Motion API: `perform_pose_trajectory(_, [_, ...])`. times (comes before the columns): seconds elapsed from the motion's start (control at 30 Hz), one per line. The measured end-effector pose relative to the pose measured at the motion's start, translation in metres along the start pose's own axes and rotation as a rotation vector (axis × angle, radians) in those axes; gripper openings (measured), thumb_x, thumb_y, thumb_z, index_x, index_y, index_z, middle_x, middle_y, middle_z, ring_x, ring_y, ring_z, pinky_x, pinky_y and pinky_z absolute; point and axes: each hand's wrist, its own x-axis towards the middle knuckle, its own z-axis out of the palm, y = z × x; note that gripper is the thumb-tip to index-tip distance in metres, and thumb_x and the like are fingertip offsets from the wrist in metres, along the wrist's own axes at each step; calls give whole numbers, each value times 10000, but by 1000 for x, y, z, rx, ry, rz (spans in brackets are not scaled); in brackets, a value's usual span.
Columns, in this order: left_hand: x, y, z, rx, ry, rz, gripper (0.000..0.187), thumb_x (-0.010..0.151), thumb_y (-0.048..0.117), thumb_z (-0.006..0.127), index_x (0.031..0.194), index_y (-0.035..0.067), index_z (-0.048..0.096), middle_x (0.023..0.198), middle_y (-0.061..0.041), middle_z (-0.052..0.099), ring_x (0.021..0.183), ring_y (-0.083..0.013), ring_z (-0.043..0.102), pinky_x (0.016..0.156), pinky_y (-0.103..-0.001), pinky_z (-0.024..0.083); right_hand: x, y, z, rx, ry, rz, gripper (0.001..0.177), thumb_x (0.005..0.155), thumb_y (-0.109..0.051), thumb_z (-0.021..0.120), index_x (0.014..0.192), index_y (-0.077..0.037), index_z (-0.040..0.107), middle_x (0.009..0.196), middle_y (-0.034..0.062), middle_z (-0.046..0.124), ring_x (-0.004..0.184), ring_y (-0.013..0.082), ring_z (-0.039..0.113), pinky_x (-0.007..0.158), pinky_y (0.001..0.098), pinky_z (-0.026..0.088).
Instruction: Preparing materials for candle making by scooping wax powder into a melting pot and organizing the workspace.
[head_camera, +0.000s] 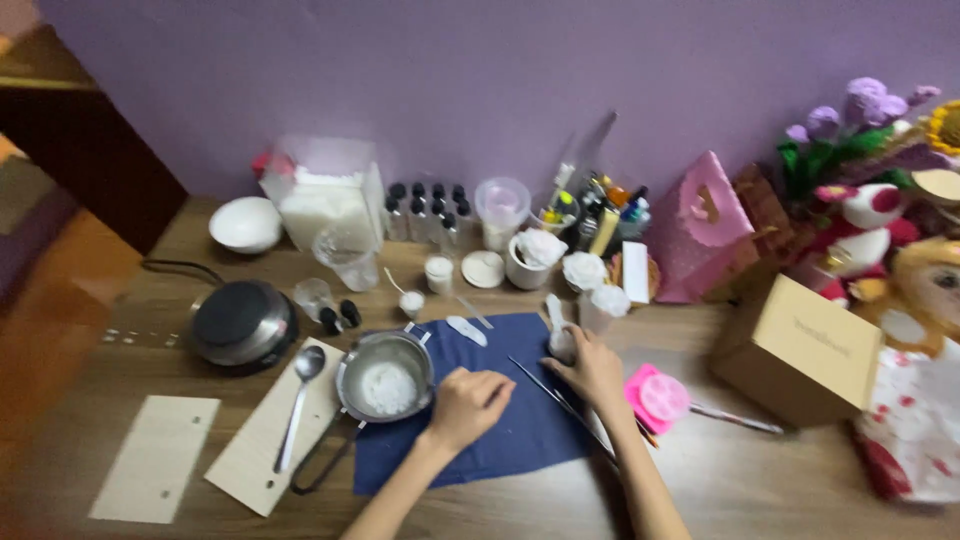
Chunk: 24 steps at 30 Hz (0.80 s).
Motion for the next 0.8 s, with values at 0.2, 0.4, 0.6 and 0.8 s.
perform_pose_trajectory(0.2, [-5, -7, 9, -261, -88, -351, 317, 863, 230, 585, 1158, 119, 555, 934, 4, 645, 670, -137, 609, 605, -270, 490, 6, -40, -15, 215, -7, -142, 416, 666, -470, 711, 932, -174, 591, 802, -1, 665, 690, 207, 618, 591, 360, 456])
perform_pose_trajectory(0.4, [-30, -9, 27, -1158, -16, -677, 668, 872, 585, 306, 934, 2, 626, 662, -111, 622, 515, -160, 550, 497, -258, 437, 12, -122, -72, 429, -314, -719, 356, 777, -416, 663, 973, -120, 634, 856, 11, 687, 746, 174, 646, 670, 287, 475])
perform_pose_trajectory(0.6, [-40, -28, 34, -1340, 200, -846, 587, 927, 492, 309, 986, -37, 555, 655, -106, 557, 503, -174, 482, 489, -263, 407, 25, -138, -60, 529, -446, -867, 427, 677, -71, 643, 1101, -117, 637, 1041, 46, 691, 924, 224, 653, 774, 334, 479])
perform_pose_trajectory(0.8, [-21, -15, 11, -1151, 229, -773, 392, 910, 289, 534, 1192, 34, 436, 829, -83, 546, 568, -113, 466, 493, -226, 412, 29, -131, -71, 559, -523, -731, 417, 715, -127, 700, 1121, -93, 612, 1118, 55, 679, 1003, 211, 655, 830, 327, 505])
